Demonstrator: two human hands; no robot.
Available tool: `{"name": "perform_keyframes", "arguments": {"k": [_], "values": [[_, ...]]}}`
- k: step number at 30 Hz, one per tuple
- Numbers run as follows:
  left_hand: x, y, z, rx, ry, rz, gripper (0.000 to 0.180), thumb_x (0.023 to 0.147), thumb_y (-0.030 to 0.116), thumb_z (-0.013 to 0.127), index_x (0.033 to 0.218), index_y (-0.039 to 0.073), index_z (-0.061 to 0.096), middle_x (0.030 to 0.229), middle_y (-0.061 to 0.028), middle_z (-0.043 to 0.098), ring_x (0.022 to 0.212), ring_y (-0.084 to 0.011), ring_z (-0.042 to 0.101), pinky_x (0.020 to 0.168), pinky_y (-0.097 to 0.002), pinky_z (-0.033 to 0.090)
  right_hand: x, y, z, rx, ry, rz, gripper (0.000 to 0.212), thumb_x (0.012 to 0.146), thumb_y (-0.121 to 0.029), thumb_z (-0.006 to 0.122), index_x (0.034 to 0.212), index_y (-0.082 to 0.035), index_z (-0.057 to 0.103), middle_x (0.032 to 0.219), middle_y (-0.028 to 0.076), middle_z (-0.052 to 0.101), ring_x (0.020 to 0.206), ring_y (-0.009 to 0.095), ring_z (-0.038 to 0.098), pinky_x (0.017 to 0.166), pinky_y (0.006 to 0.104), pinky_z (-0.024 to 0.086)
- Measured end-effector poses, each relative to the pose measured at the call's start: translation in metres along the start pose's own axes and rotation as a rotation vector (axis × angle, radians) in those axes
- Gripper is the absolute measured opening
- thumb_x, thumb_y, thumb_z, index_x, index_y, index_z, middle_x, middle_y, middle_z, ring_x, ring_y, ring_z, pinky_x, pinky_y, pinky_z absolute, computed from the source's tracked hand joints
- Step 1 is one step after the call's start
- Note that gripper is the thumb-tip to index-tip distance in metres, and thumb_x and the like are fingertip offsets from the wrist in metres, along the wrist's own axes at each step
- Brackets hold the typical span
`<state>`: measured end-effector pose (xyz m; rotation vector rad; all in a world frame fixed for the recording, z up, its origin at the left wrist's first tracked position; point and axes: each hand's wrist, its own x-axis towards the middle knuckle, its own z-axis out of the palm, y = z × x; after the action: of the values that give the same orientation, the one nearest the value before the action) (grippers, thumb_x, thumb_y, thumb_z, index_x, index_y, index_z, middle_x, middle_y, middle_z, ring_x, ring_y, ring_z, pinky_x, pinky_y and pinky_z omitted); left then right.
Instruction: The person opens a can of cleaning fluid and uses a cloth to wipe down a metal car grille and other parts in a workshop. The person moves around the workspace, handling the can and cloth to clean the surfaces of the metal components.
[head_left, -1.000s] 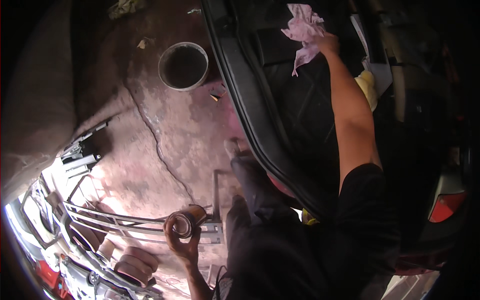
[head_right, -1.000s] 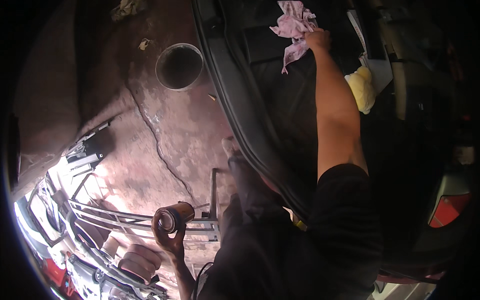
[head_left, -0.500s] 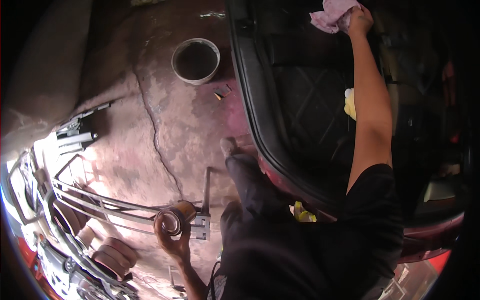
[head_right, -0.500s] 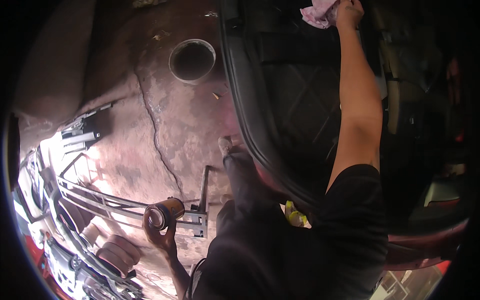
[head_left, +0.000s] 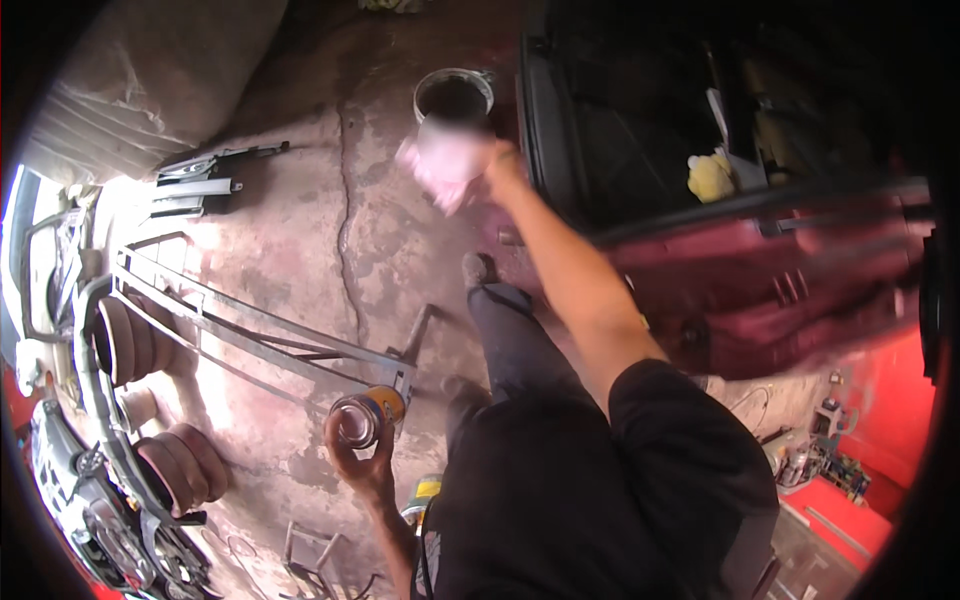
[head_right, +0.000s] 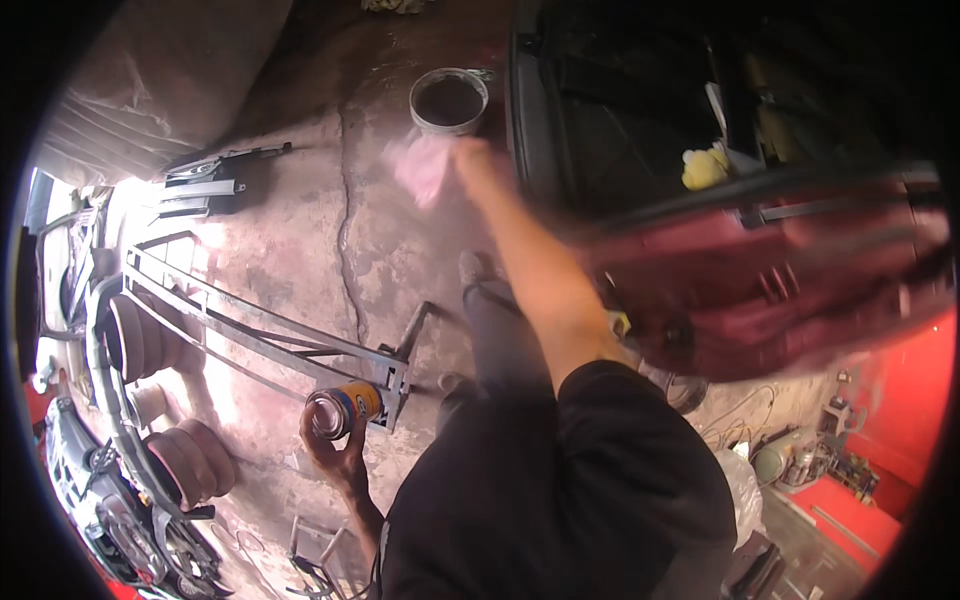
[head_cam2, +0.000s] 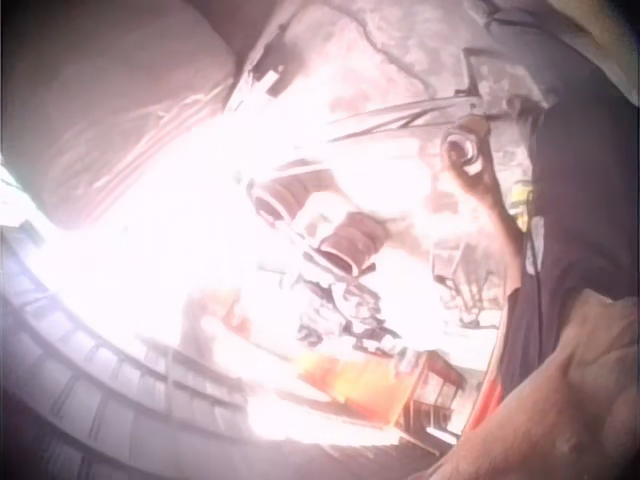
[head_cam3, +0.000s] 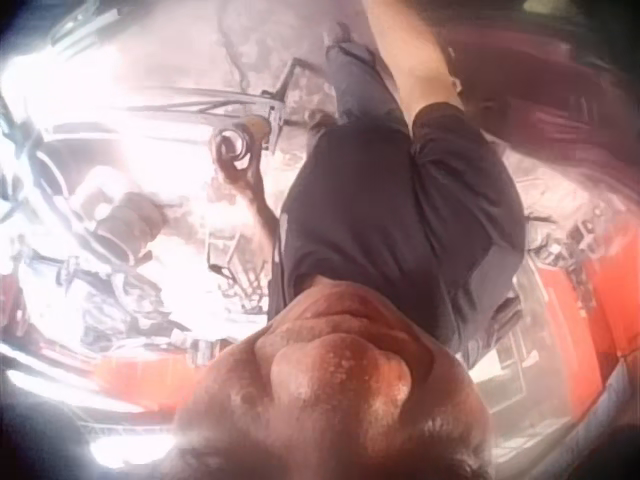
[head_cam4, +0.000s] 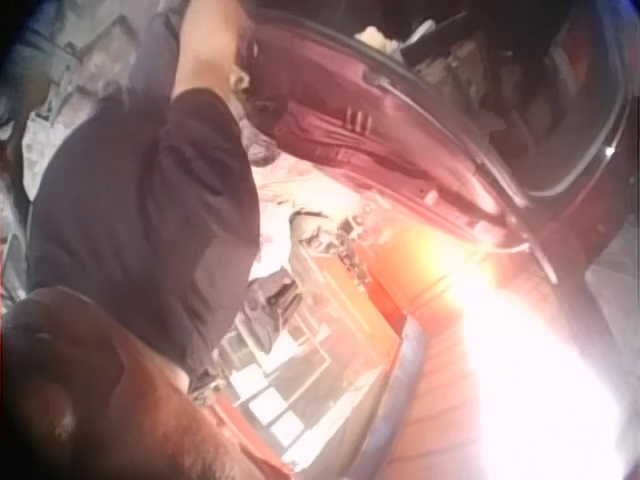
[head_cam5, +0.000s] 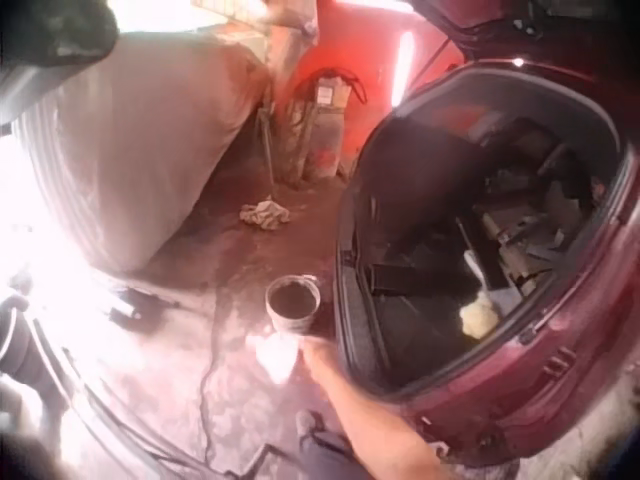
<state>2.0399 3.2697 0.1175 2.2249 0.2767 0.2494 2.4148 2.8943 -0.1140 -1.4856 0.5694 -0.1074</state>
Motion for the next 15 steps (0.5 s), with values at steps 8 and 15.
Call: {"name": "perform_keyframes", "arguments": {"k": [8, 15], "values": [[-0.061, -0.025, -0.033, -0.082, -0.084, -0.013, 0.078, 0.071, 0.003, 0.092, 0.140, 0.002, 0.056, 0.137, -0.0139, 0.060, 0.128, -0.0277, 0.057, 0.108, -0.0406, 0.048, -0.089, 0.049, -0.081, 0.390, 0.005, 0.174, 0.032, 0.093, -0.024, 0.060, 0.109, 0.000, 0.074, 0.103, 0.012, 0.073, 0.092, 0.023, 0.067, 0.085, 0.0384, 0.052], [-0.005, -0.001, 0.006, -0.090, -0.163, 0.010, 0.074, 0.071, 0.007, 0.093, 0.136, 0.002, 0.058, 0.132, -0.0149, 0.062, 0.122, -0.0305, 0.060, 0.103, -0.0424, 0.049, -0.092, -0.065, -0.096, 0.265, 0.136, -0.062, 0.035, 0.103, -0.027, 0.053, 0.112, 0.000, 0.072, 0.106, 0.012, 0.073, 0.094, 0.023, 0.071, 0.090, 0.0355, 0.058]]}}
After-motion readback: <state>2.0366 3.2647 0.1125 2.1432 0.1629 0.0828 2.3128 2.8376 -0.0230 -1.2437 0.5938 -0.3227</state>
